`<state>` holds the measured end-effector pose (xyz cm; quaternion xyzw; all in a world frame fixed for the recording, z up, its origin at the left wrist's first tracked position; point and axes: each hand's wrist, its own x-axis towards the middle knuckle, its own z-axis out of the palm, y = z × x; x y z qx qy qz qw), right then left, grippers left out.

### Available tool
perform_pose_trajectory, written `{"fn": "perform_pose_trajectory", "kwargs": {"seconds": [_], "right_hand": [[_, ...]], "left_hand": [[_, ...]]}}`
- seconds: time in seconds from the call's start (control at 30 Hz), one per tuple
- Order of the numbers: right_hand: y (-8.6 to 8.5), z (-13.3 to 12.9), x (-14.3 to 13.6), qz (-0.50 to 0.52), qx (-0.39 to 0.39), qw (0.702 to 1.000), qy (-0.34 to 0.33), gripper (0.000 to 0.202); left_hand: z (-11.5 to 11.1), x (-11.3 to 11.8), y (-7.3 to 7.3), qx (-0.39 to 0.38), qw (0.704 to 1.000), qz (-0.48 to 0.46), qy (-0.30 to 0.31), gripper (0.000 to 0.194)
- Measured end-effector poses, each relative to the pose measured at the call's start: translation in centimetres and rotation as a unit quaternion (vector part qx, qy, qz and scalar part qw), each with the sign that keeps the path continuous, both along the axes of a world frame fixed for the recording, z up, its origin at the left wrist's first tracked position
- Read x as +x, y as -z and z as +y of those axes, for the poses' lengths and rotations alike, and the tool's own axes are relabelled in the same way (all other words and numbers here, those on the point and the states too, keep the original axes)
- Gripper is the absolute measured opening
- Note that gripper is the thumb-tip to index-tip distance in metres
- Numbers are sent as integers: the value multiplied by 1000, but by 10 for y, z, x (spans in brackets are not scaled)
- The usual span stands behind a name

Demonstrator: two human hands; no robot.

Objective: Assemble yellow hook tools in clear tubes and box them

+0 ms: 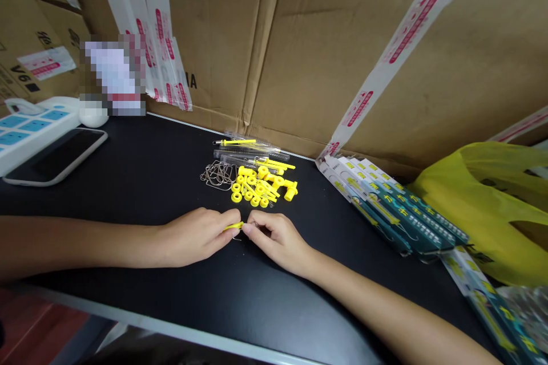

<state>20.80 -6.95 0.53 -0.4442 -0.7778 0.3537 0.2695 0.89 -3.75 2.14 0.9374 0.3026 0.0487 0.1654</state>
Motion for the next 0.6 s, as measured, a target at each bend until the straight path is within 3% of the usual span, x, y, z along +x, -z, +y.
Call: {"fn": "perform_pose_trajectory", "kwargs": {"seconds": [0.6], "right_hand": [[0, -2, -3, 5, 29, 1000, 6, 29]], "left_hand": [[-2, 1, -1, 12, 1000, 4, 15, 22]]}}
